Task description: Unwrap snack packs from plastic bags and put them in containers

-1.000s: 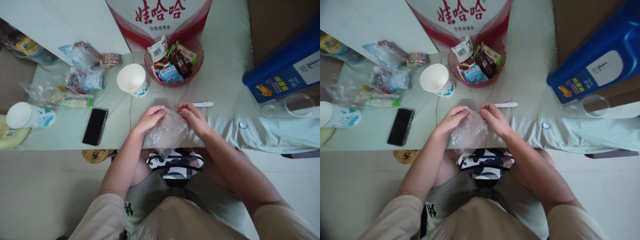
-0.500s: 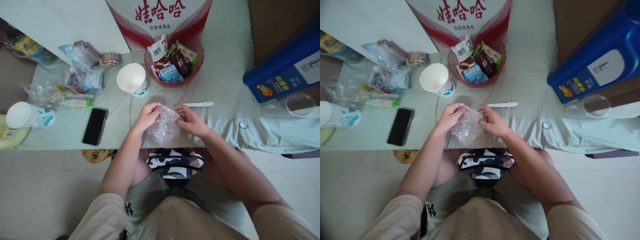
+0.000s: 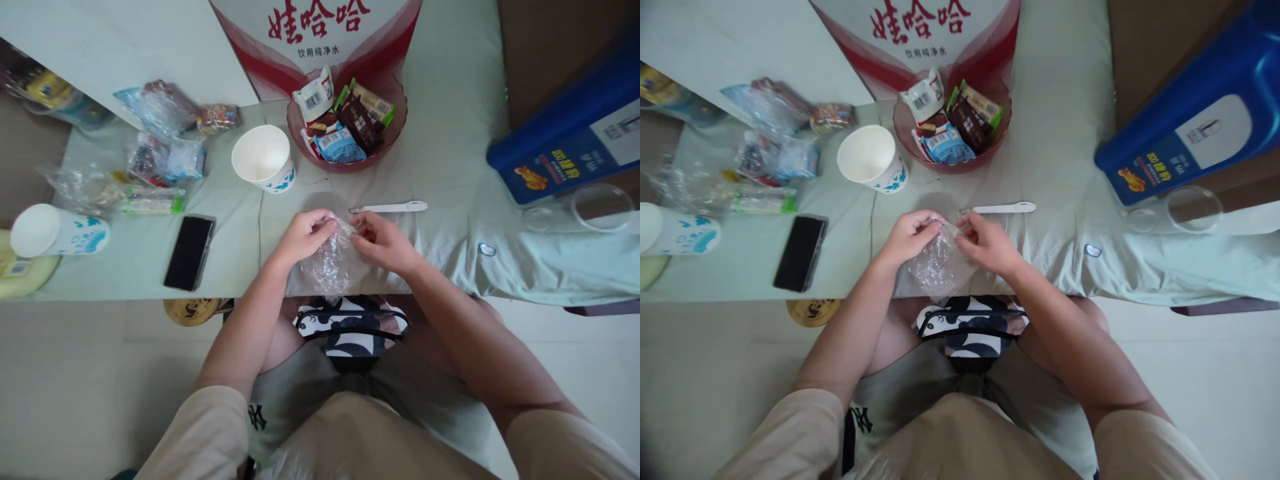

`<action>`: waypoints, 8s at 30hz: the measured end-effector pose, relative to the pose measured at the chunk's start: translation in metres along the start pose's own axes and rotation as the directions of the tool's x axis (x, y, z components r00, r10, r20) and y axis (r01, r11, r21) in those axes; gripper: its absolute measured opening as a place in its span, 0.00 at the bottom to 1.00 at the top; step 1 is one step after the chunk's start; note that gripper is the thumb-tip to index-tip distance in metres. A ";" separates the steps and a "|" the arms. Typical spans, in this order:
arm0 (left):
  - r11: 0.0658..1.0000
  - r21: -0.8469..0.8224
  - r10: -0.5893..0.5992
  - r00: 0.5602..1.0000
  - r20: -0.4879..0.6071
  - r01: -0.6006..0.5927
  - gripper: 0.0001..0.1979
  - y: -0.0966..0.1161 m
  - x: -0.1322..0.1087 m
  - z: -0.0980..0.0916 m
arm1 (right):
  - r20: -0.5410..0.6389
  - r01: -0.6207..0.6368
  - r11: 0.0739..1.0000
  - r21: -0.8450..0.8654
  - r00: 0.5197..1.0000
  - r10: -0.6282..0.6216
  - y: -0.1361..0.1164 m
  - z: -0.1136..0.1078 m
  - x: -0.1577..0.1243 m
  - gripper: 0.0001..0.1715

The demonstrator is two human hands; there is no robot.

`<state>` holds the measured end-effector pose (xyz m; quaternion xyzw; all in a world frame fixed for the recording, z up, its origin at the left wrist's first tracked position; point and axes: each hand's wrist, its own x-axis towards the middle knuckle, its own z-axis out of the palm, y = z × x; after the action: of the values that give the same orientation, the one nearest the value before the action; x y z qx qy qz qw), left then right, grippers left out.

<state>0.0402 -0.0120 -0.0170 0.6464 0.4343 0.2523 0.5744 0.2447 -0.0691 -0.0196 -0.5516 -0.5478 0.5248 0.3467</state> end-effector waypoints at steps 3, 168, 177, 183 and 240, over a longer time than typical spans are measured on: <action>0.972 -0.228 -0.057 0.998 -0.017 0.052 0.19 -0.002 0.003 -0.009 | -0.020 0.007 0.998 0.061 1.000 -0.006 0.000 -0.003 0.000 0.13; 0.997 -0.044 0.060 0.992 -0.111 -0.066 0.23 -0.002 -0.003 0.003 | -0.065 0.121 0.975 0.186 0.992 -0.110 0.005 0.013 0.004 0.25; 0.992 -0.102 0.061 0.983 -0.173 -0.080 0.29 0.003 -0.007 0.004 | 0.053 0.062 0.978 0.201 0.996 -0.074 0.004 0.014 0.004 0.31; 0.991 -0.091 0.071 0.966 -0.247 -0.096 0.28 0.000 -0.006 0.002 | 0.006 0.075 0.966 0.248 0.997 -0.079 0.003 0.010 0.007 0.22; 0.139 0.922 -0.353 0.888 -0.295 0.362 0.19 0.067 0.114 -0.078 | -0.120 0.063 0.946 0.317 0.992 -0.026 -0.016 0.004 0.003 0.12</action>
<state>0.0502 0.1281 0.0442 0.7355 0.6372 -0.2092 0.0962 0.2363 -0.0647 -0.0059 -0.5045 -0.4468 0.5666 0.4741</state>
